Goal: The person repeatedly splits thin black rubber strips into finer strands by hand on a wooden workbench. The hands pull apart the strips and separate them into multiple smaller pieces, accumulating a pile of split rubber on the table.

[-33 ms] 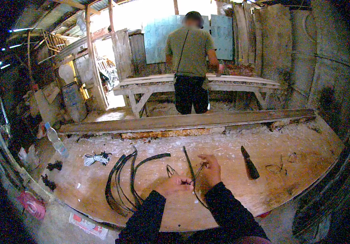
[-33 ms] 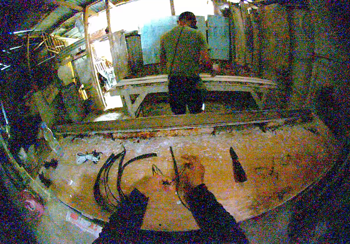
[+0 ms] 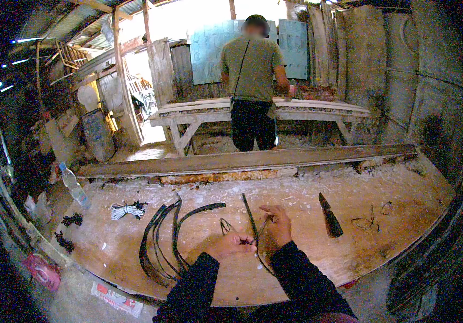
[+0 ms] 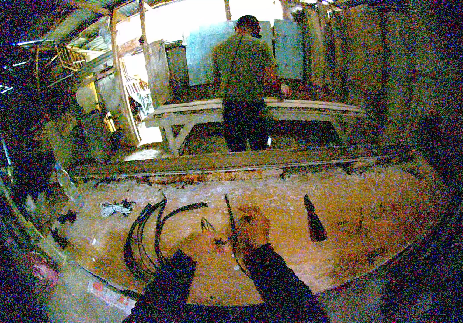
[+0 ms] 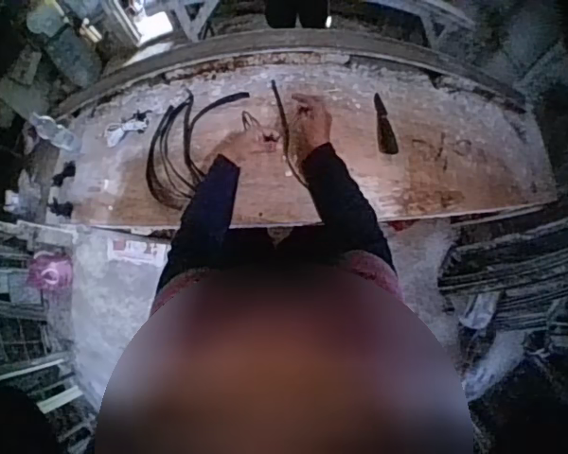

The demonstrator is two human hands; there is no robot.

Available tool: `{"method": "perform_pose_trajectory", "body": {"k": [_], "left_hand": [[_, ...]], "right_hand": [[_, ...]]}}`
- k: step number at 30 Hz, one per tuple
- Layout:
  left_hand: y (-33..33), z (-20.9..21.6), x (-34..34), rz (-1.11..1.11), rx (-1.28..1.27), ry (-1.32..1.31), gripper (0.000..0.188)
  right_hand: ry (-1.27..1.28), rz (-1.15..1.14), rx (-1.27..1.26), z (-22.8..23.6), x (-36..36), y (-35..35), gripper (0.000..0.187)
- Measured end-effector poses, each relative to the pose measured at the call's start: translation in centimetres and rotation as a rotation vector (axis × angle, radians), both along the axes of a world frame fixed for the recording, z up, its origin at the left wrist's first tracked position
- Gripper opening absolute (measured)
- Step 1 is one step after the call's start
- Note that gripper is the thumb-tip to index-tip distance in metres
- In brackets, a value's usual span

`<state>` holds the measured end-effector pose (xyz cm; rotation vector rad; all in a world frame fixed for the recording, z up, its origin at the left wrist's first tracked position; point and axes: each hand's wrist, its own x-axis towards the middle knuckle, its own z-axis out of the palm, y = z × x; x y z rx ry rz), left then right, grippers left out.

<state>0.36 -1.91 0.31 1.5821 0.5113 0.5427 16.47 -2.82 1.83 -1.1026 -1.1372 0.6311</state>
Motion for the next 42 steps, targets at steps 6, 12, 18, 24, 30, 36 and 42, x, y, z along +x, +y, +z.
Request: {"method": "perform_pose_trajectory", "body": {"k": [6, 12, 18, 24, 30, 36, 42], "left_hand": [[0.8, 0.1, -0.4, 0.149, 0.015, -0.077, 0.018], [1.4, 0.6, -0.9, 0.594, 0.105, -0.07, 0.016], [2.5, 0.1, -2.0, 0.799, 0.073, -0.003, 0.013], [3.2, -0.6, -2.5, 1.053, 0.085, -0.119, 0.01], [4.4, -1.6, -3.0, 1.191, 0.126, -0.115, 0.009], [4.6, -2.7, -2.8, 1.186, 0.279, -0.183, 0.011], [4.2, -2.6, -1.9, 1.119, 0.29, -0.115, 0.012]], "right_hand": [[-0.415, -0.085, -0.041, 1.6, 1.2, 0.6, 0.013], [-0.146, -0.013, 0.061, 0.2, 1.5, 1.6, 0.011], [-0.211, 0.064, 0.156, 0.0, 1.3, 1.6, 0.008], [0.067, 0.528, -0.132, 1.6, 0.3, -0.9, 0.011], [-0.048, 0.88, -0.176, 1.5, -1.2, -1.1, 0.011], [-0.102, 1.005, -0.106, 0.7, -1.2, -1.2, 0.01], [0.037, 1.016, -0.199, 0.9, -1.3, -1.6, 0.009]]}}
